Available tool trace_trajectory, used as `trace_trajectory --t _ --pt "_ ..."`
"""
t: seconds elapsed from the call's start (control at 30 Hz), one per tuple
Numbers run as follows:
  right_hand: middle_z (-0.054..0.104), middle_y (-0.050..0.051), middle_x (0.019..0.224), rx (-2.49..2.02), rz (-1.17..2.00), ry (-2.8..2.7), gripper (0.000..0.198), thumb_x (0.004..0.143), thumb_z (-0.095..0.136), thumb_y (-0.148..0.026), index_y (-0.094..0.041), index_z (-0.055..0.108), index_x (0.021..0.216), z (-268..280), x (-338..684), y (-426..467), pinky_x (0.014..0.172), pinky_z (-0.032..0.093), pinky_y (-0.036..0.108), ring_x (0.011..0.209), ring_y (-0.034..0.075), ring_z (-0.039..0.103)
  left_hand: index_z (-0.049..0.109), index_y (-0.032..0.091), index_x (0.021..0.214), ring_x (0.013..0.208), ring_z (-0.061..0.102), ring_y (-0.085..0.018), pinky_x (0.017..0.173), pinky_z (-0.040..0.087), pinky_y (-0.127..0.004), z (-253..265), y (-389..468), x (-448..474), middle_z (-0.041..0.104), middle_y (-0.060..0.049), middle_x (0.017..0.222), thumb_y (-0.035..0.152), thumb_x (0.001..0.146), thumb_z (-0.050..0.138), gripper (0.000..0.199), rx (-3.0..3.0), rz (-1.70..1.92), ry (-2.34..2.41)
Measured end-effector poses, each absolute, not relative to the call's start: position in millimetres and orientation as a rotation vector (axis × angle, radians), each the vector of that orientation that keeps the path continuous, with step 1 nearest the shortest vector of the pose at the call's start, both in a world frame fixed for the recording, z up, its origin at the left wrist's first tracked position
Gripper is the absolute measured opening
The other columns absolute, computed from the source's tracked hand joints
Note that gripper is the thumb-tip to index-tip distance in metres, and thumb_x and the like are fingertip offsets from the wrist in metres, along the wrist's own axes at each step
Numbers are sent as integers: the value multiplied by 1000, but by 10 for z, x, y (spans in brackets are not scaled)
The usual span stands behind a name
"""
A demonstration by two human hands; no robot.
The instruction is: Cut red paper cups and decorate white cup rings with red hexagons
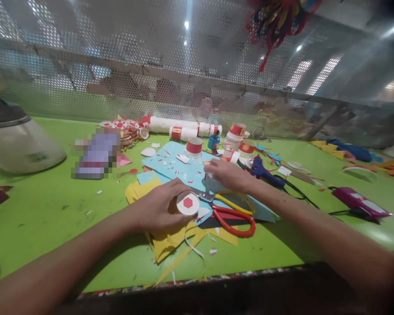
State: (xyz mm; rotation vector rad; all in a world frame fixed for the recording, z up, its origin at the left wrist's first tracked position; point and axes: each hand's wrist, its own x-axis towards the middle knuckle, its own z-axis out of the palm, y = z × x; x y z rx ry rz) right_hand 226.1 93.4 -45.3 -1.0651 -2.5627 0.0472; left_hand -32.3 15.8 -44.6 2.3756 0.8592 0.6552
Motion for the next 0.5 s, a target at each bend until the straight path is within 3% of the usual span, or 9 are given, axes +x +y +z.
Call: trace_trajectory --t 0.1,0.2,0.27,0.5 --pt "60 5 89 -1069 130 -2273 18 91 42 -18 -17 57 101 -305 2277 841 66 46 30 73 15 55 61 23 112 92 60 -24 80 50 -39 -448 146 -313 62 -8 103 38 76 62 39 2369 628 880" --pt "58 0 75 -1055 270 -2045 21 94 39 -24 -19 56 106 -138 2309 663 66 49 31 68 14 58 60 23 111 91 61 -24 79 49 -38 -470 137 -301 64 -7 102 36 75 62 39 2362 633 896" --pt "58 0 69 -908 749 -1709 20 91 45 -26 -20 62 97 -68 2325 533 64 49 33 65 16 60 59 23 111 91 60 -23 78 49 -37 -490 134 -291 64 -7 101 36 75 62 39 2363 630 904" --pt "63 -1 60 -838 1220 -1481 22 90 51 -37 -23 65 99 -150 2279 153 60 49 35 58 17 59 57 20 104 88 57 -23 75 47 -36 -523 142 -255 61 -7 100 35 75 62 33 2460 557 962"
